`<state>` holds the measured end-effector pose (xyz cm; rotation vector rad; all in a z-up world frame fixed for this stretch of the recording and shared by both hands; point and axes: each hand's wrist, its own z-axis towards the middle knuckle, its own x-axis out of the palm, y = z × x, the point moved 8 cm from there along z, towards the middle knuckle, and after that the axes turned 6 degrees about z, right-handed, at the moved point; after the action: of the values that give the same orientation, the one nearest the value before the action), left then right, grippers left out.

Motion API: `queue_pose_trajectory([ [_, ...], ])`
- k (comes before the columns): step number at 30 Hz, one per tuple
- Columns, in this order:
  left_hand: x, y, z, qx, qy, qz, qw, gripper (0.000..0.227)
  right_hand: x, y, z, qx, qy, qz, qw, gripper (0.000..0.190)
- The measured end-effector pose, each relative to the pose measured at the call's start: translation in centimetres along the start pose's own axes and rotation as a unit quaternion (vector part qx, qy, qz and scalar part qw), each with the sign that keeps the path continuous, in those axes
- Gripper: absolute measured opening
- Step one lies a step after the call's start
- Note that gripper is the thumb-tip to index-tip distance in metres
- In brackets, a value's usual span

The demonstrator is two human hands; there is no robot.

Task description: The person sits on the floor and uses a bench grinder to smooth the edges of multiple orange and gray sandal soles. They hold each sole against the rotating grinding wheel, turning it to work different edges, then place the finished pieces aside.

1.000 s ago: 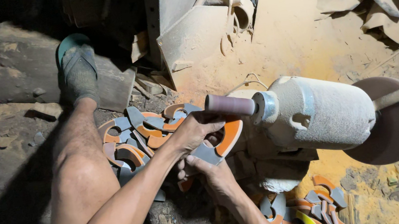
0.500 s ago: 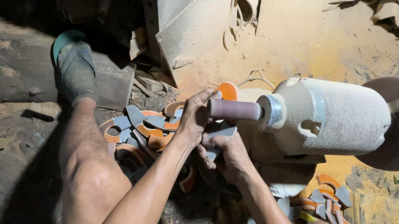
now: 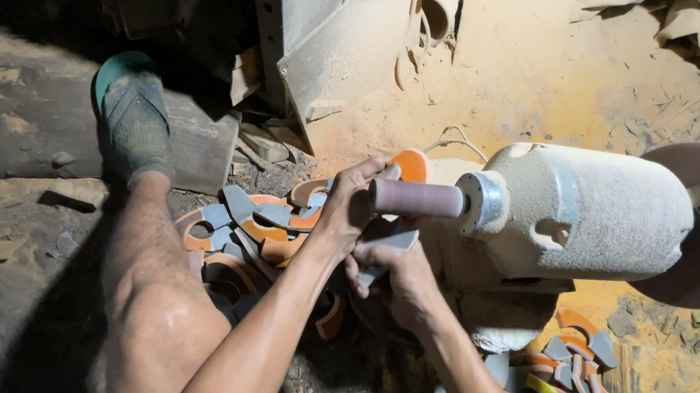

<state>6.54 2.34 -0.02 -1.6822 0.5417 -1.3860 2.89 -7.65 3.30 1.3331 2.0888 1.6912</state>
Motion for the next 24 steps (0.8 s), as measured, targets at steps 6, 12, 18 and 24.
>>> queue_pose_trajectory([
  [6,-0.8,-0.2,-2.9,-0.011,0.000,0.254,0.967,0.019,0.1,-3.7,-1.5,0.017,-0.001,0.030,0.999,0.012],
  [12,0.3,-1.3,-4.5,0.056,0.051,0.295,0.953,0.028,-1.1,-6.6,-1.9,0.003,0.002,-0.008,1.000,0.026],
  [18,1.1,0.8,-5.7,-0.044,0.103,0.176,0.978,0.033,-3.8,-8.2,-2.6,0.012,-0.057,-0.090,0.994,0.030],
  [24,0.0,2.6,-8.4,-0.212,0.023,0.132,0.968,0.044,-5.4,-9.4,-4.4,0.026,-0.068,-0.111,0.991,0.032],
])
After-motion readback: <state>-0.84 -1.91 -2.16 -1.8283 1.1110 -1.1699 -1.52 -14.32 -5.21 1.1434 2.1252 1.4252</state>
